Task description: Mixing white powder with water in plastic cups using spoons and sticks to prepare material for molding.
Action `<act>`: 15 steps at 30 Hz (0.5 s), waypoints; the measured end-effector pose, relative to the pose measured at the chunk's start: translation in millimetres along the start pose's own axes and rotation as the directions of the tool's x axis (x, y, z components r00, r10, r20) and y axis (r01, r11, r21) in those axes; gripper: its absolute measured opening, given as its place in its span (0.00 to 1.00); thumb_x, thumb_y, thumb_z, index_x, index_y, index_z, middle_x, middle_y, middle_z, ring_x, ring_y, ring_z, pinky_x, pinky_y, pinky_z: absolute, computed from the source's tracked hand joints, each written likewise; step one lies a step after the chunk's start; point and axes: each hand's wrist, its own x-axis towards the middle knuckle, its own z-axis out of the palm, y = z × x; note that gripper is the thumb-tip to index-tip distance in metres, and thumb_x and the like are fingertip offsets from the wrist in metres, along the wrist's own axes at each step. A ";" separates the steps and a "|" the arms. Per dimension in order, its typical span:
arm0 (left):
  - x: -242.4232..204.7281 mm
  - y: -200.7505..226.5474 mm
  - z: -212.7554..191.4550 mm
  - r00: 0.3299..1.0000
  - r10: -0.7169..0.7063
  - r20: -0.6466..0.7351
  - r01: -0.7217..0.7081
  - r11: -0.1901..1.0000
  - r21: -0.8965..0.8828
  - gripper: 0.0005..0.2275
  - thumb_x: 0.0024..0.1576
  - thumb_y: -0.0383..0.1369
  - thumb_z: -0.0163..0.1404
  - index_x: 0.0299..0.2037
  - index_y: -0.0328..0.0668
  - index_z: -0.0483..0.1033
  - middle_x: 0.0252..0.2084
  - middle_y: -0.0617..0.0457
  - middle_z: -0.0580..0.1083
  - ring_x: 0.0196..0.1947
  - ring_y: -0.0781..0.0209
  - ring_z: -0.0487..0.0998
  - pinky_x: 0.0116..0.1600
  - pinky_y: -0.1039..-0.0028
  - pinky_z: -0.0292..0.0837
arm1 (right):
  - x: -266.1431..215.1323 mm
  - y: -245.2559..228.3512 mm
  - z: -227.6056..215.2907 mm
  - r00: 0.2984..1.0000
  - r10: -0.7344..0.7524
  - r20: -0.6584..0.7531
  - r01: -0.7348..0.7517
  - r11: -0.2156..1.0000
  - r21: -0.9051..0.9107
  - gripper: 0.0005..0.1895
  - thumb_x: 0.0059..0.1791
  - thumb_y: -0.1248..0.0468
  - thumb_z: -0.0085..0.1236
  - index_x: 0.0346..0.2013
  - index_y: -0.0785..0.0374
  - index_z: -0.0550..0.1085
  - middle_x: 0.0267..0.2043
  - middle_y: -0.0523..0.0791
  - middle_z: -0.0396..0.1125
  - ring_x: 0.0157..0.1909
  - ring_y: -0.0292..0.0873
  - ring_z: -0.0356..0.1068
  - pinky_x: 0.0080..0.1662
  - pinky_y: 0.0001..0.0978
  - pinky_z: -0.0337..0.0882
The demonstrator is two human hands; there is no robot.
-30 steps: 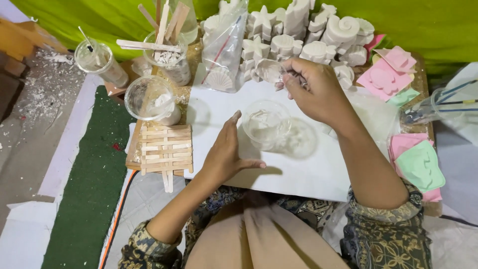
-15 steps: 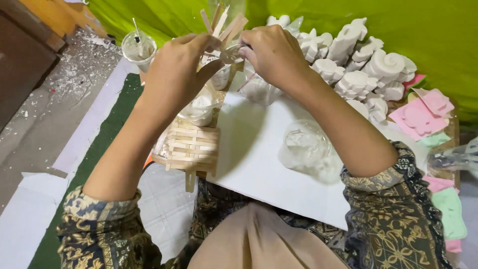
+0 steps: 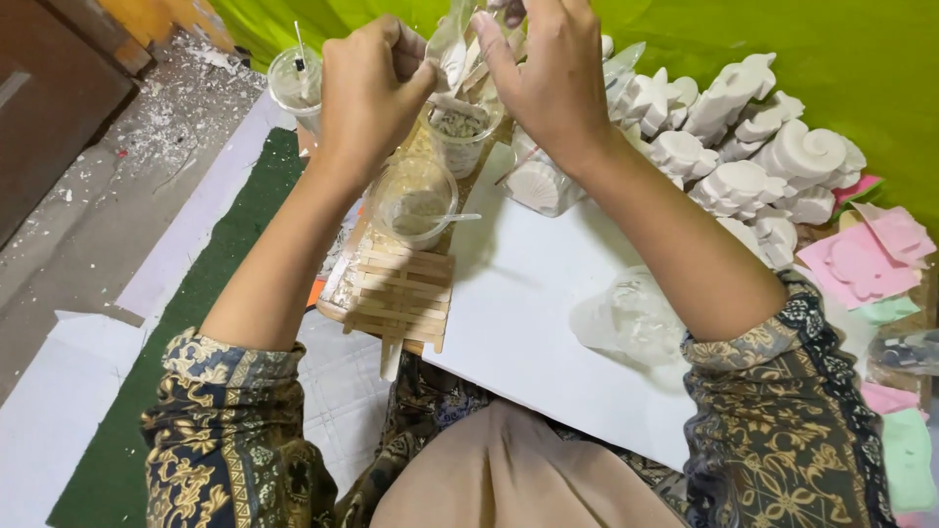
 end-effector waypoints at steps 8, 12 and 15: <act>1.0 -1.9 9.6 1.000 -0.011 0.005 0.011 0.993 -0.121 0.01 0.53 0.27 0.52 0.29 0.42 0.75 0.24 0.59 0.80 0.23 0.72 0.78 0.30 0.78 0.73 | -6.4 10.7 40.0 0.813 0.377 0.444 -0.461 0.883 0.094 0.21 0.52 0.60 0.68 0.18 0.55 0.70 0.19 0.39 0.64 0.24 0.36 0.57 0.28 0.37 0.56; 4.4 -22.4 21.0 0.993 0.099 0.058 -0.094 0.992 -0.083 0.11 0.60 0.30 0.63 0.30 0.41 0.72 0.24 0.57 0.74 0.24 0.68 0.72 0.29 0.76 0.68 | -7.4 9.4 44.8 0.807 0.362 0.467 -0.463 0.878 0.118 0.13 0.52 0.67 0.62 0.22 0.59 0.77 0.24 0.42 0.76 0.26 0.35 0.74 0.27 0.34 0.70; 4.2 -30.7 26.3 0.990 0.127 0.065 -0.125 0.991 -0.039 0.13 0.61 0.26 0.58 0.27 0.42 0.67 0.19 0.59 0.66 0.21 0.67 0.60 0.27 0.73 0.58 | -11.1 13.1 51.0 0.799 0.350 0.489 -0.449 0.888 0.097 0.16 0.53 0.68 0.62 0.21 0.61 0.73 0.22 0.43 0.73 0.25 0.36 0.74 0.24 0.33 0.69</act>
